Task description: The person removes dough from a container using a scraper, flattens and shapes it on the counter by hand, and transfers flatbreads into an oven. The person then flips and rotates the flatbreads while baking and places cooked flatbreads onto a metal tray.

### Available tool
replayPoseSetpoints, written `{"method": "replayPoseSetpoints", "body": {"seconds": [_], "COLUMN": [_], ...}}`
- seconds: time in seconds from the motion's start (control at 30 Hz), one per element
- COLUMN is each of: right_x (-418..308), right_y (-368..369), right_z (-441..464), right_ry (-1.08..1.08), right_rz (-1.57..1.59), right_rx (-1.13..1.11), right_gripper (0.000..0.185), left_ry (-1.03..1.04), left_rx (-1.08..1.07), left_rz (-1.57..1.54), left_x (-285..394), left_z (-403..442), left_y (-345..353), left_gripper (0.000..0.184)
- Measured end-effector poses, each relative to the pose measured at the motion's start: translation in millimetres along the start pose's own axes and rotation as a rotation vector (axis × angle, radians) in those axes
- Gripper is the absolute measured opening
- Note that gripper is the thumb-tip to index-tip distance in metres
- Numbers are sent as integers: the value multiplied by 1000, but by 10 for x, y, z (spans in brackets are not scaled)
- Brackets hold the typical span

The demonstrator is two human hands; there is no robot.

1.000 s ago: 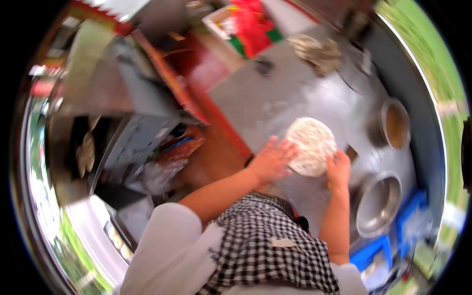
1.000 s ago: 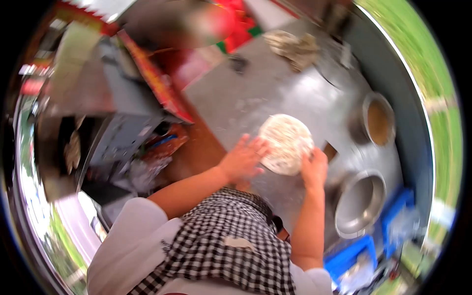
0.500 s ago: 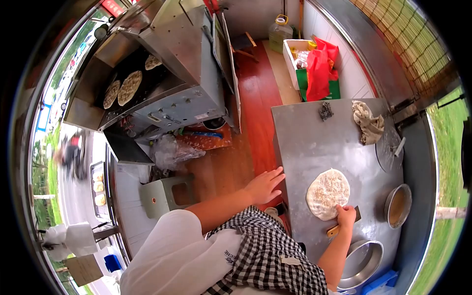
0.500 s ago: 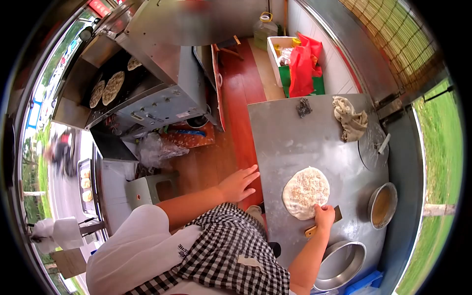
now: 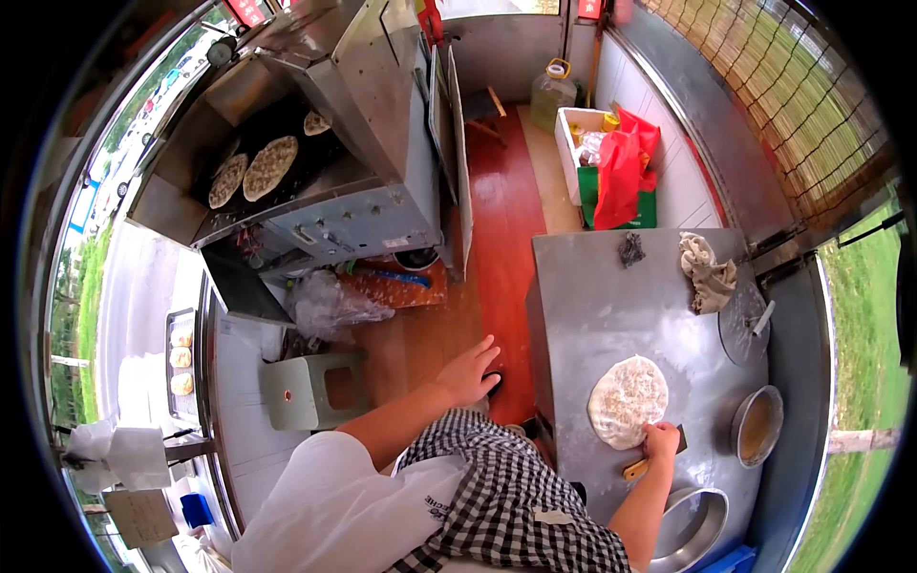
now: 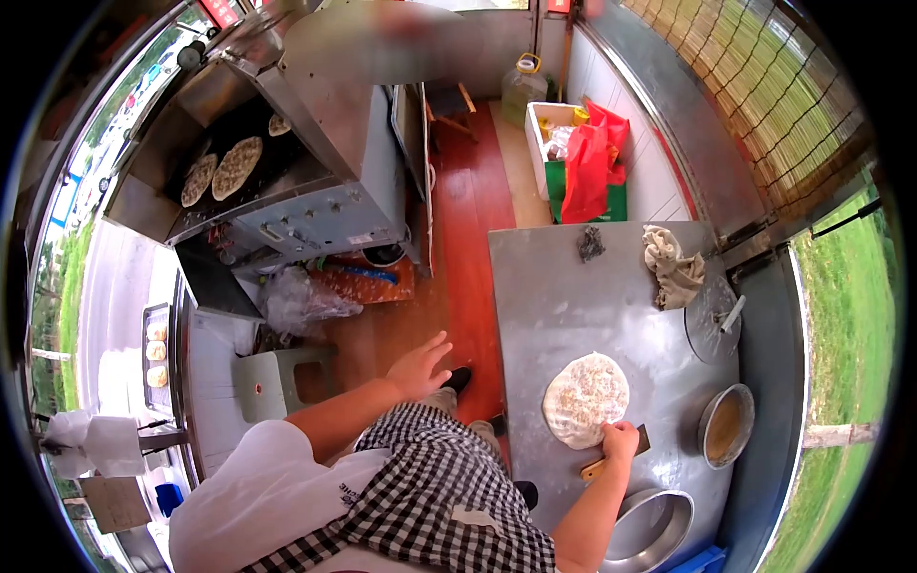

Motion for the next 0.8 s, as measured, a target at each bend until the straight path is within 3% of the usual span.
{"method": "replayPoseSetpoints", "body": {"seconds": [0.1, 0.17, 0.2, 0.23, 0.33, 0.37, 0.47, 0.53, 0.77, 0.8], "right_x": [56, 14, 80, -103, -258, -407, -303, -430, -513, -564], "right_y": [25, 25, -11, -85, -124, -170, -184, -245, -112, -90], "right_z": [58, 62, 24, -120, -373, -507, -521, -624, -530, -526], "right_ry": [-118, -122, -104, -9, 85, 160, 276, 343, 288, 271], "right_rz": [-30, 153, 243, 325, 556, 525, 678, 725, 465, 461], "right_rx": [97, 56, 42, -108, -164, -167, -291, -244, -239, -233], "right_gripper": [22, 20, 20, 16, 15, 5, 16, 19, 29, 30], "left_ry": [7, 5, 3, 10, 157, 170, 150, 67, 78, 0], "left_rx": [-9, -3, -4, -27, 49, 41, -1, -45, -217, -272], "left_rz": [6, 1, 0, -6, 12, 0, -110, -233, -635, -675], "left_x": [15, 33, 75, 121, 60, 153, 512, 671, 1371, 1463], "left_z": [47, 86, 99, 105, 180, 235, 404, 513, 855, 892], "left_y": [11, -3, -22, 11, 191, 180, 252, 297, 848, 967], "left_gripper": [63, 62, 62, 61, 58, 58, 56, 54, 47, 46]}}
Point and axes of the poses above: each hand's wrist, its own z-axis towards the middle knuckle, its own y-axis out of the palm, x = y × z, the point moved 3 cm from there along z, towards the middle knuckle, and after that the axes turned 6 degrees about x, right-handed, at the moved point
